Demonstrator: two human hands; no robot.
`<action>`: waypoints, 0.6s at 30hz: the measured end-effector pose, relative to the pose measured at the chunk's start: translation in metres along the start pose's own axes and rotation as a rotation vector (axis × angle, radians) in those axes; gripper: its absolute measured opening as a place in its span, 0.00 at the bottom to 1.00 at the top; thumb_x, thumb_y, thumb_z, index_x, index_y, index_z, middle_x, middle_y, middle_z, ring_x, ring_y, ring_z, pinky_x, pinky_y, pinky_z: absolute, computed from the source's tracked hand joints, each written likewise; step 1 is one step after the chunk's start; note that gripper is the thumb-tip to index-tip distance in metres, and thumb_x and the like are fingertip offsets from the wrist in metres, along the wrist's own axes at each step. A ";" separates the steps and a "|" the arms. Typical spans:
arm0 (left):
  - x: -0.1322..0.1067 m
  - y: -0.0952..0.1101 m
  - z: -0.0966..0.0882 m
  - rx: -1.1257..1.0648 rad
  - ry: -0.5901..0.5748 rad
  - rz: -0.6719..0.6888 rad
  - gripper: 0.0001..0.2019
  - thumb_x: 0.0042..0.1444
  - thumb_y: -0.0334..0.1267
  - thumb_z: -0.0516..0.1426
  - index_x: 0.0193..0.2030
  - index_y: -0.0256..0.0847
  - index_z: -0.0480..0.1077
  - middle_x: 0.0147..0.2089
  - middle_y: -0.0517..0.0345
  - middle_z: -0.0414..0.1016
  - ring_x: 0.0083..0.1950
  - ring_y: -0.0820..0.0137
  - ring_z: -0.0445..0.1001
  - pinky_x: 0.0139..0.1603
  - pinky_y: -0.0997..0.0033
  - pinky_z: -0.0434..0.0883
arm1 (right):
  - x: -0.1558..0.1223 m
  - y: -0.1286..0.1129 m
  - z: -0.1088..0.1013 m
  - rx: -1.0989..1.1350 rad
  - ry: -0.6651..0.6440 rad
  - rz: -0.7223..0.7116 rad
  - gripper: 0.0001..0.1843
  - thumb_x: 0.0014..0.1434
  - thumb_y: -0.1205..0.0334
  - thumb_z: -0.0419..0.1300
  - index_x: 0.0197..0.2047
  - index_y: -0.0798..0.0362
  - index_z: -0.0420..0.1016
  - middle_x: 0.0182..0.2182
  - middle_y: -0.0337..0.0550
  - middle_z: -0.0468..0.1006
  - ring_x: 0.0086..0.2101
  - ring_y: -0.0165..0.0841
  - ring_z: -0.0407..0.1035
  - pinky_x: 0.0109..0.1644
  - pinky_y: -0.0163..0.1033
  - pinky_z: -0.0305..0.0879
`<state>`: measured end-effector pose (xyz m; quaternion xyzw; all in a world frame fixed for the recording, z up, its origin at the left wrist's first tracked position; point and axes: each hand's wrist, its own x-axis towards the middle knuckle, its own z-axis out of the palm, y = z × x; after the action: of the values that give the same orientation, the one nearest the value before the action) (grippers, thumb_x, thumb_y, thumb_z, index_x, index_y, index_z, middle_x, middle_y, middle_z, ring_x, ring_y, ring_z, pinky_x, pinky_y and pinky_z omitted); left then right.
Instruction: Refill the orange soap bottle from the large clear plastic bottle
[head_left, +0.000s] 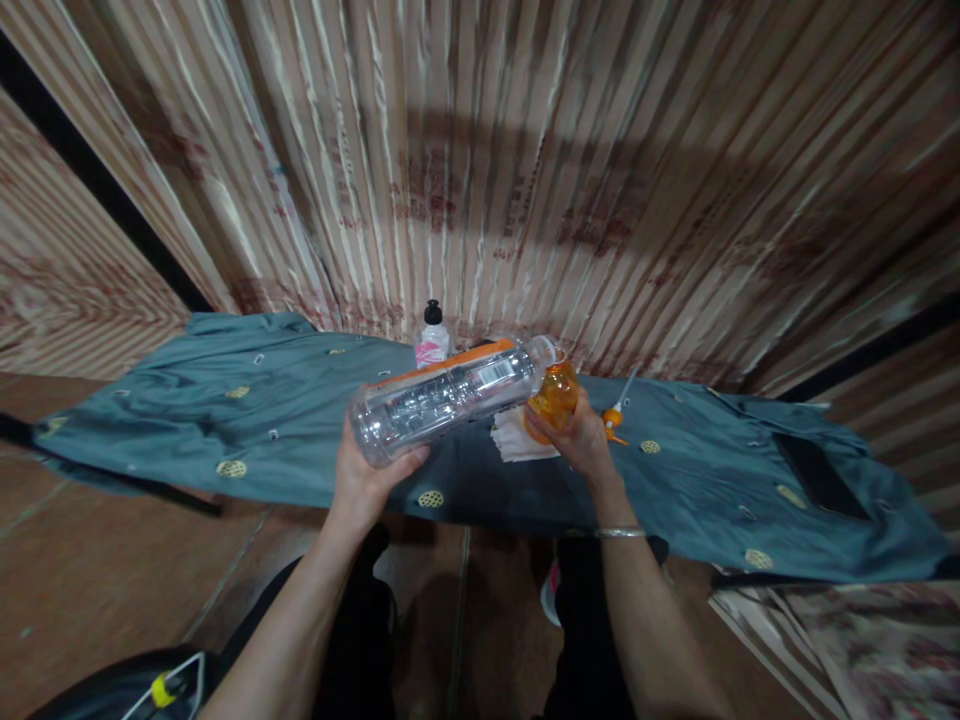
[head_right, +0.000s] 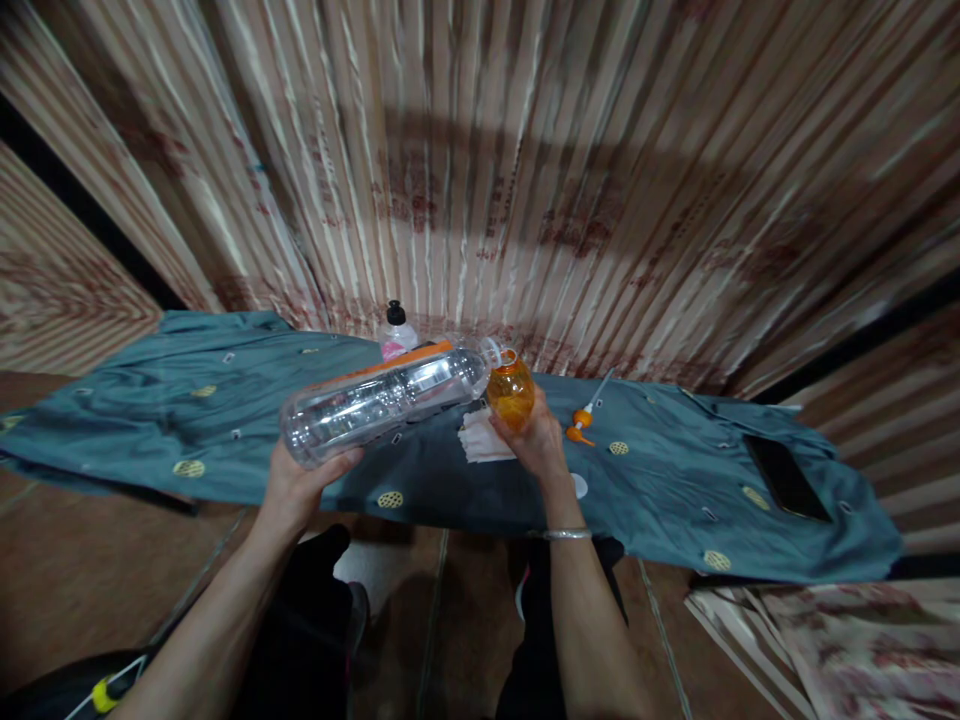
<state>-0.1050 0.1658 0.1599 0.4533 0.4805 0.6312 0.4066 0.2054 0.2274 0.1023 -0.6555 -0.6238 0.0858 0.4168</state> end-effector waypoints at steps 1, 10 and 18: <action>0.000 0.001 0.001 -0.002 0.009 -0.002 0.51 0.27 0.45 0.78 0.62 0.41 0.66 0.60 0.43 0.78 0.61 0.48 0.80 0.64 0.48 0.76 | 0.000 0.000 0.001 0.000 0.007 0.010 0.45 0.52 0.35 0.71 0.63 0.53 0.69 0.50 0.58 0.87 0.47 0.54 0.84 0.49 0.53 0.79; -0.001 0.002 0.004 -0.003 0.017 -0.011 0.51 0.27 0.46 0.78 0.62 0.41 0.65 0.62 0.41 0.77 0.63 0.47 0.78 0.64 0.49 0.75 | 0.002 -0.001 0.005 -0.017 0.035 0.044 0.46 0.51 0.35 0.71 0.64 0.55 0.67 0.50 0.61 0.86 0.49 0.56 0.83 0.51 0.55 0.79; -0.003 0.000 0.003 0.010 0.007 -0.007 0.54 0.28 0.46 0.78 0.64 0.40 0.63 0.63 0.40 0.76 0.63 0.48 0.78 0.67 0.48 0.73 | 0.001 0.004 0.007 -0.029 0.039 0.030 0.48 0.51 0.33 0.69 0.63 0.57 0.67 0.49 0.65 0.86 0.49 0.58 0.83 0.51 0.56 0.79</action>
<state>-0.1018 0.1638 0.1599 0.4515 0.4867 0.6287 0.4050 0.2041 0.2316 0.0956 -0.6724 -0.6068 0.0703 0.4180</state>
